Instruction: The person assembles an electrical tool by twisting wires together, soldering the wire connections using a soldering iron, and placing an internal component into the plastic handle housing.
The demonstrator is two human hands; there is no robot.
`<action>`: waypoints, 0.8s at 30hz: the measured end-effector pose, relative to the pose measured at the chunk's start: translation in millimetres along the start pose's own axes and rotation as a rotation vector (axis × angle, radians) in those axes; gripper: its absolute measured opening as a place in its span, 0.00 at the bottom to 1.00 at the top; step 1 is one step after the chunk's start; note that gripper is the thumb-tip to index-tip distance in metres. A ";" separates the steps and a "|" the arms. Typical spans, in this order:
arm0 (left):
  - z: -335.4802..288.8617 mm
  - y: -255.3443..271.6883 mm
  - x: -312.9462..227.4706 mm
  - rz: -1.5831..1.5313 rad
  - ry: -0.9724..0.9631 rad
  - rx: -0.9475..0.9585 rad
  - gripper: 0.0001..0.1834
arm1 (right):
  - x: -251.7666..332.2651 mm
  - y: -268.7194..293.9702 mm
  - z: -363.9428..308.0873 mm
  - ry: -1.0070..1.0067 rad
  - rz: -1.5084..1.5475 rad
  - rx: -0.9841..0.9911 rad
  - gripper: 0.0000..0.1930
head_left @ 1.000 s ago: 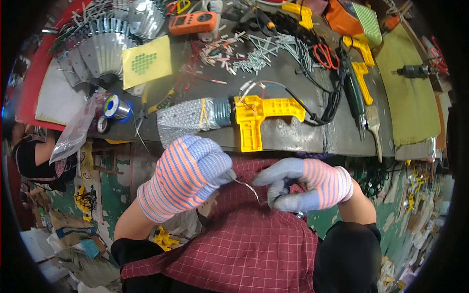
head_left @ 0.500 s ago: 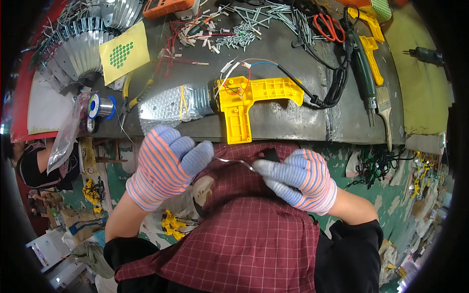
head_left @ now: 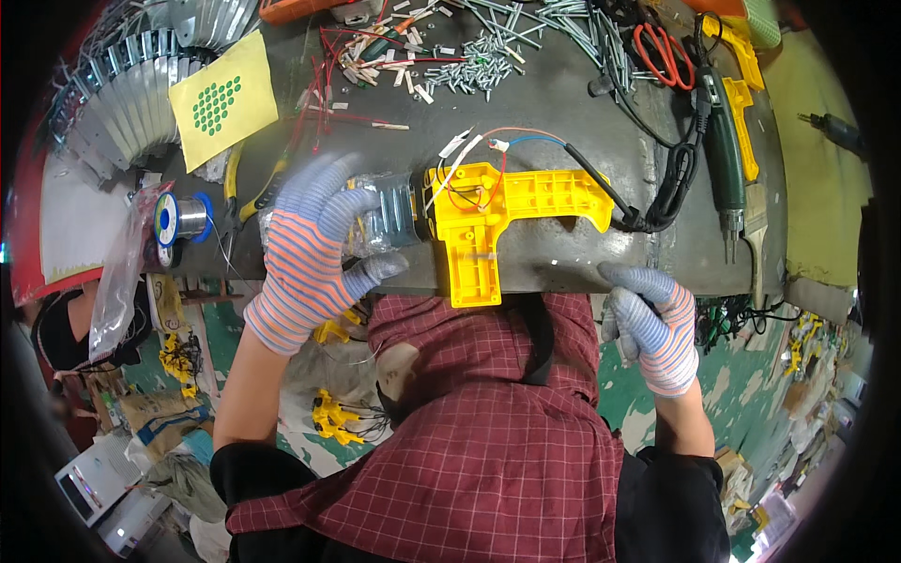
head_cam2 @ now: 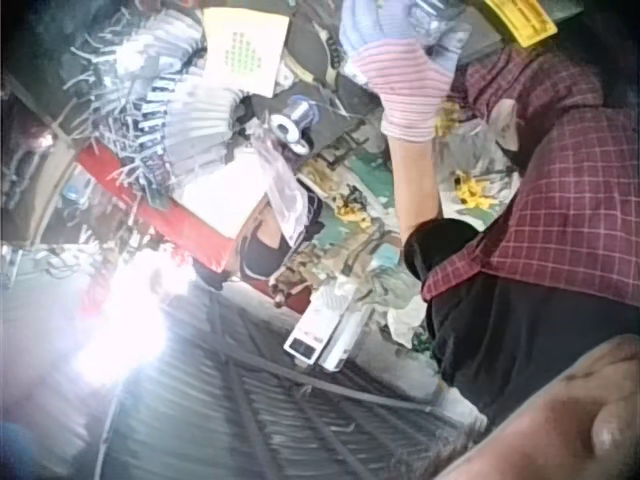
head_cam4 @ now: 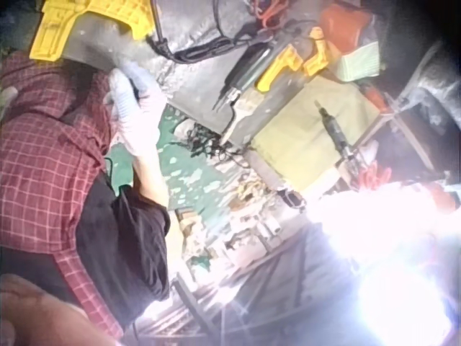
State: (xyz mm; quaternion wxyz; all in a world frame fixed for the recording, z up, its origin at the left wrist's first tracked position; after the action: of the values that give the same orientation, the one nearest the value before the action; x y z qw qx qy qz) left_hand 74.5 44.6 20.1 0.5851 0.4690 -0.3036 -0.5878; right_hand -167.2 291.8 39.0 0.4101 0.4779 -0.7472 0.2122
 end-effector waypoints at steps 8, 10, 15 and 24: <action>-14.0 -18.1 16.0 -0.029 0.011 -0.088 0.30 | 3.8 -30.1 20.5 -0.010 0.204 -0.095 0.15; -15.7 -16.1 12.6 0.005 0.028 -0.075 0.30 | 0.4 -37.6 20.3 -0.012 0.087 -0.156 0.15; -17.7 -17.5 5.0 0.040 0.037 -0.119 0.29 | -3.3 -45.1 20.2 -0.001 0.197 0.056 0.14; -21.9 -20.0 -0.6 0.068 0.005 -0.218 0.23 | 7.8 -43.9 19.0 0.009 -0.024 0.045 0.14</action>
State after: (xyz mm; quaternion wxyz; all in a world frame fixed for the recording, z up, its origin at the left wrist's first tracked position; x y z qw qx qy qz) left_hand 86.2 51.9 -6.2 0.6529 0.3936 -0.2521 -0.5960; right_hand -137.6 254.3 31.2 0.4051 0.4952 -0.7346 0.2260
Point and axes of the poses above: each hand's wrist, its own z-axis towards the middle knuckle, its own y-axis out of the back of the hand, x = y × z, the point moved 2 cm from there along z, towards the middle knuckle, and after that the axes turned 8 degrees about -y, right-handed, at the moved point
